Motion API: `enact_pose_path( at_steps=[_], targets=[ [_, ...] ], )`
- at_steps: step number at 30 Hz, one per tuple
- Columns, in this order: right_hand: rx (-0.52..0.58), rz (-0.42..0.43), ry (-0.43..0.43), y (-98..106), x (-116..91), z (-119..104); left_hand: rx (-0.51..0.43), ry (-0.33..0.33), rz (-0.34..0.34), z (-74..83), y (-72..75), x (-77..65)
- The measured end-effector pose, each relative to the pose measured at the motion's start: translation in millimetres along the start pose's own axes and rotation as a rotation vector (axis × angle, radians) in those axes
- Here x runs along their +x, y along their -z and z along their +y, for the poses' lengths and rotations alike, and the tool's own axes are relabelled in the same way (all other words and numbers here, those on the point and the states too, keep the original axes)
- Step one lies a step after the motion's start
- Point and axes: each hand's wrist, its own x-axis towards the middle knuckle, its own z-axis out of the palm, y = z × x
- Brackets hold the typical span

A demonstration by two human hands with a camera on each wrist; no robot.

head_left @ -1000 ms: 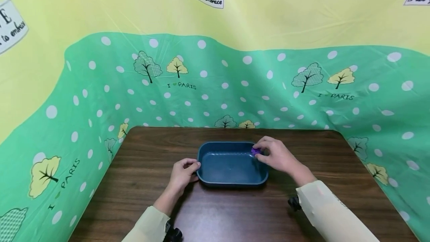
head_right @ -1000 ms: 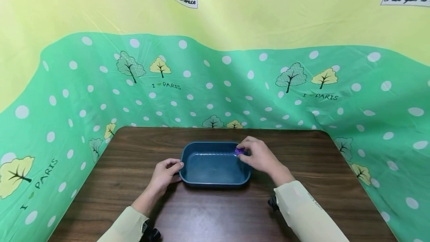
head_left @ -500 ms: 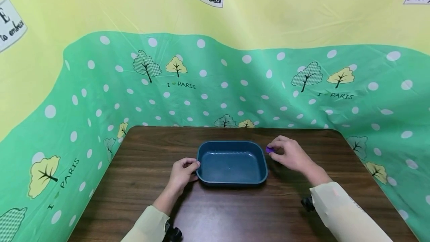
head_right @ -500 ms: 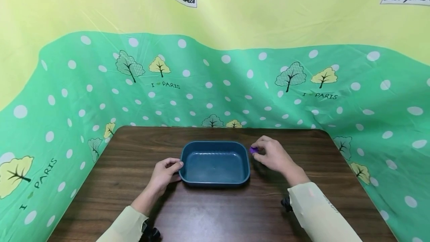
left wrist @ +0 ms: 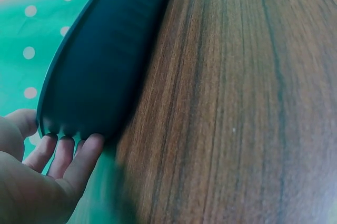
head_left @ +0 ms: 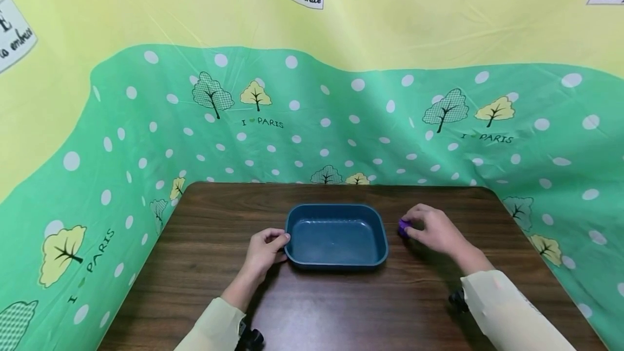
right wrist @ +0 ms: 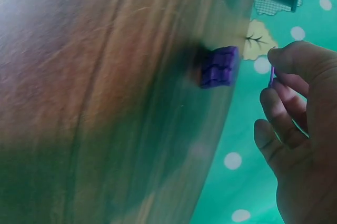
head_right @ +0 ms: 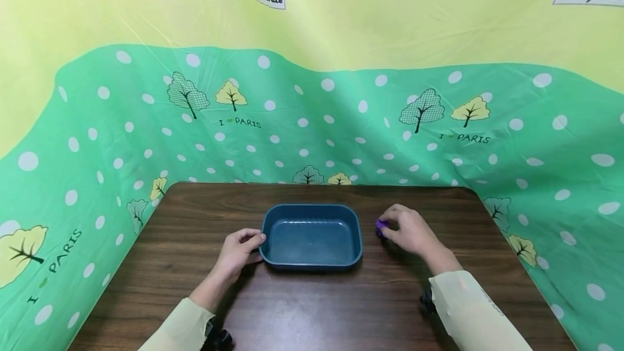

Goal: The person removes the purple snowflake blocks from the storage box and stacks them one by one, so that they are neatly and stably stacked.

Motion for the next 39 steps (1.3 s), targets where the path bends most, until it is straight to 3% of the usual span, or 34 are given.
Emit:
enact_pose_path(
  at_steps=[17, 39],
  targets=[
    [-0.004, -0.039, -0.025, -13, -4, 10, -0.007, -0.002, -0.004, -1.6, 0.4, 1.1],
    [-0.024, -0.006, -0.002, -20, -8, 17, -0.009, 0.0, -0.003, -2.9, -0.6, 0.9]
  ],
)
